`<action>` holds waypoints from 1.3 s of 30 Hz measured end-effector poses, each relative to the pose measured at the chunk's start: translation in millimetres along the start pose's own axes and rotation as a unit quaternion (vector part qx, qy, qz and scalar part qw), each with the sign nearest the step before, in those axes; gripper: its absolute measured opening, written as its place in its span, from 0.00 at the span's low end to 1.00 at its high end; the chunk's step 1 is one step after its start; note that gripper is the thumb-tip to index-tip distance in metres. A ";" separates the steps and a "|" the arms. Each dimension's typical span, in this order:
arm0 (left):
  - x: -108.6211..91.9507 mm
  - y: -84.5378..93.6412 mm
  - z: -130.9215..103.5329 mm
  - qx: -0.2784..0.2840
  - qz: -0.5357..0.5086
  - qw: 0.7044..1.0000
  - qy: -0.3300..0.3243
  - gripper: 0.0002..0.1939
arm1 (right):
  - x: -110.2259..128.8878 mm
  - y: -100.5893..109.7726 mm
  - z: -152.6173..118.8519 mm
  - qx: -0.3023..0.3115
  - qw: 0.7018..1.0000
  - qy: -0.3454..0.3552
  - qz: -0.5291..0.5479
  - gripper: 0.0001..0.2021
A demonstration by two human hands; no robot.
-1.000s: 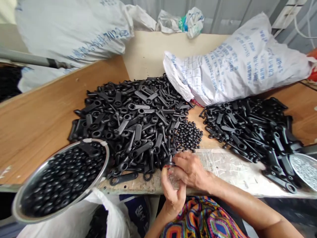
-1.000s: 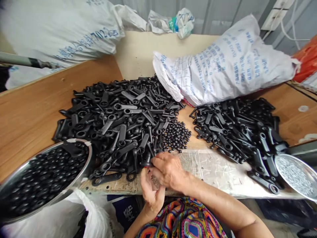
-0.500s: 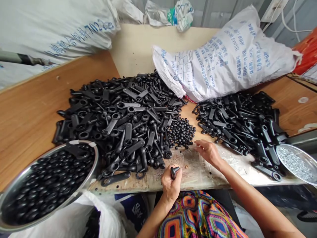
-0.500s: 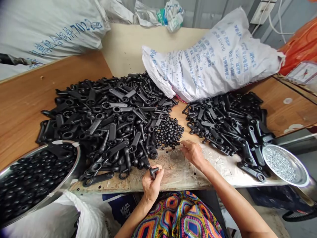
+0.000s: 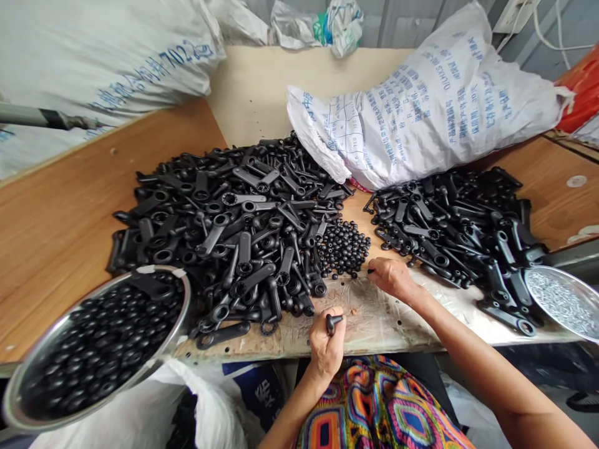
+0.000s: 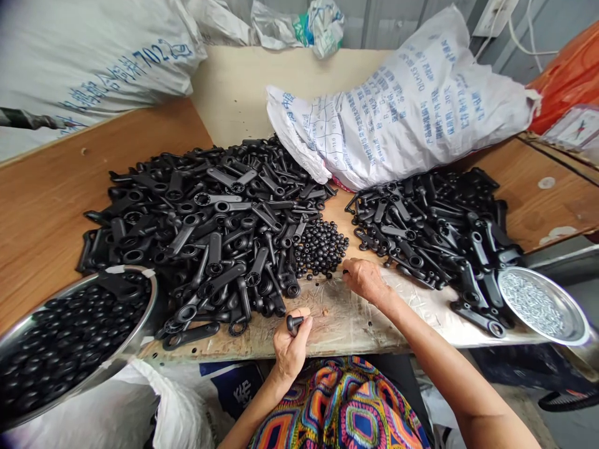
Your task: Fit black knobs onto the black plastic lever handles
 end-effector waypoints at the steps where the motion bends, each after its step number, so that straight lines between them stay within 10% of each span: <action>1: 0.0 0.0 -0.1 0.002 0.000 1.000 0.000 0.08 | -1.2 0.3 -1.7 0.002 1.000 0.000 0.000 0.11; 14: -15.7 -9.2 14.9 0.035 -0.007 0.999 0.036 0.08 | 6.4 13.2 -12.2 0.044 0.977 0.066 0.197 0.07; 16: -24.7 -15.2 22.6 0.044 0.002 0.998 0.034 0.08 | 12.6 14.7 -26.7 0.046 0.918 0.064 0.389 0.08; 20: -39.5 -29.1 32.9 0.063 0.039 0.997 0.027 0.06 | 28.2 11.2 -54.3 0.027 0.690 0.024 0.723 0.08; 24: -46.1 -37.5 33.2 0.081 0.058 0.995 0.016 0.06 | 37.6 4.3 -67.8 0.004 0.580 -0.003 0.814 0.08; 30: -47.7 -42.1 28.6 0.096 0.082 0.992 0.016 0.07 | 37.7 -1.5 -70.9 0.003 0.484 -0.030 0.875 0.08; 39: -53.3 -45.1 28.1 0.130 0.126 0.983 -0.014 0.08 | 35.4 -6.5 -73.5 -0.006 0.477 -0.042 0.878 0.07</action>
Point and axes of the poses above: each hand's wrist, its own z-axis towards the middle knuckle, its own y-axis out of the back of the hand, x = y × z, the point moved 3 cm from there along z, towards the middle knuckle, and after that the axes turned 2 degrees about -z, right-handed, at the moved point
